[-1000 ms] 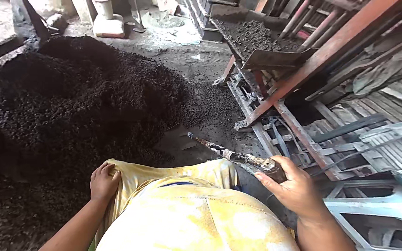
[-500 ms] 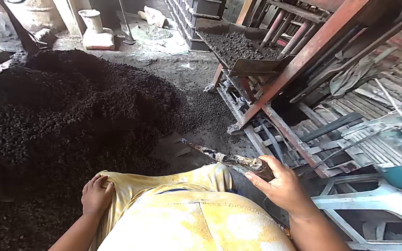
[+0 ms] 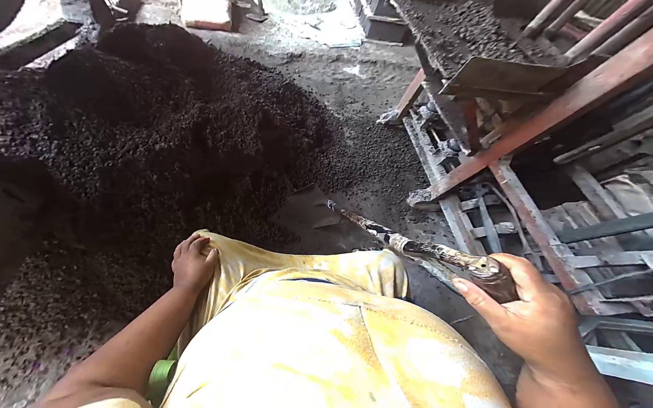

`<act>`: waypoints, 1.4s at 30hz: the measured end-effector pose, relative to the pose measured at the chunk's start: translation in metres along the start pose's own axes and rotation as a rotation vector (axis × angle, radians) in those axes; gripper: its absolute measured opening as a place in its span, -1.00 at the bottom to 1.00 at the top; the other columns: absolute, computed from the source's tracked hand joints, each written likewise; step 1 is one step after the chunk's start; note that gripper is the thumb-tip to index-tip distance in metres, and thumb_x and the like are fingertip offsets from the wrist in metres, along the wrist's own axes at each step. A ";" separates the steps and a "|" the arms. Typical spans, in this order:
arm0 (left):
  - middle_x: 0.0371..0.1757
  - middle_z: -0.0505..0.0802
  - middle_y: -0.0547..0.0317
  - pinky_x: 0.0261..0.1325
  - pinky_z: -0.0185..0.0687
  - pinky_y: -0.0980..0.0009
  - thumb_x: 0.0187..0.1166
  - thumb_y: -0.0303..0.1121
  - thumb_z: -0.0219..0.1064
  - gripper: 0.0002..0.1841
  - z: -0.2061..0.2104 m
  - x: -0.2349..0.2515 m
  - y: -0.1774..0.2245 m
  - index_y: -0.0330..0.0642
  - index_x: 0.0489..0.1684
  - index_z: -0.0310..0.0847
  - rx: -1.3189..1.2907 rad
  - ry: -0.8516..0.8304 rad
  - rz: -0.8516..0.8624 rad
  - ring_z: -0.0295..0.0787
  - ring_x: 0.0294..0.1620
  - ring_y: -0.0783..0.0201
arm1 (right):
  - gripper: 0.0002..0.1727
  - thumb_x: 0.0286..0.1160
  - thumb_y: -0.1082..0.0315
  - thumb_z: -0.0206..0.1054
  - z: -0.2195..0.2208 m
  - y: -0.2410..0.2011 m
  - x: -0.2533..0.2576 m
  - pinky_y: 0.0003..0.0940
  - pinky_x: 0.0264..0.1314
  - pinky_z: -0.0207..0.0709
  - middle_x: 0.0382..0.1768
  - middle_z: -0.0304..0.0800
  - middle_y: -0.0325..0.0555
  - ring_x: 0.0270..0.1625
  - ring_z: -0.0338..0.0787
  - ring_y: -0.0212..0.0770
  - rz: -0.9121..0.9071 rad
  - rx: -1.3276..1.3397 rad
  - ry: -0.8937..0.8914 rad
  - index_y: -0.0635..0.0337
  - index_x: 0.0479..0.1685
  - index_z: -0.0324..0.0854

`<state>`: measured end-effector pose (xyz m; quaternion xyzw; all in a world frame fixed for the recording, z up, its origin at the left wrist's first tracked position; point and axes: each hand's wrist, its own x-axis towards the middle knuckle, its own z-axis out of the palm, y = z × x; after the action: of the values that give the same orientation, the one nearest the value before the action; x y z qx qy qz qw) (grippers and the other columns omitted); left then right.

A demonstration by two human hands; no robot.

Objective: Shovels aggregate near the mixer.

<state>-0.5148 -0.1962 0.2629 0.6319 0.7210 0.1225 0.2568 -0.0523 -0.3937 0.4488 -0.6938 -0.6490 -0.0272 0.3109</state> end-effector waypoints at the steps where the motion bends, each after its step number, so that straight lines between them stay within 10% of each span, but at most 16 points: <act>1: 0.77 0.42 -0.07 0.73 0.08 -0.28 0.68 -0.18 0.28 -0.54 0.001 0.000 -0.001 -0.18 0.48 0.62 -0.002 0.004 -0.004 0.13 0.84 -0.20 | -0.30 0.46 -0.17 0.37 0.000 0.000 0.000 -0.36 -0.09 0.63 -0.20 0.81 0.23 -0.20 0.76 -0.22 0.000 -0.003 -0.002 0.44 0.07 0.63; 42: 0.71 0.51 -0.13 0.68 0.13 -0.32 0.65 -0.23 0.28 -0.58 0.004 0.001 0.001 -0.22 0.39 0.68 -0.006 0.048 0.079 0.22 0.79 -0.26 | -0.33 0.38 -0.27 0.34 0.006 -0.002 0.009 -0.25 -0.20 0.70 -0.24 0.86 -0.01 -0.25 0.81 -0.24 0.030 -0.024 0.040 0.25 0.02 0.72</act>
<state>-0.5117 -0.1956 0.2596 0.6558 0.7012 0.1497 0.2363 -0.0553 -0.3831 0.4486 -0.7063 -0.6320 -0.0442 0.3158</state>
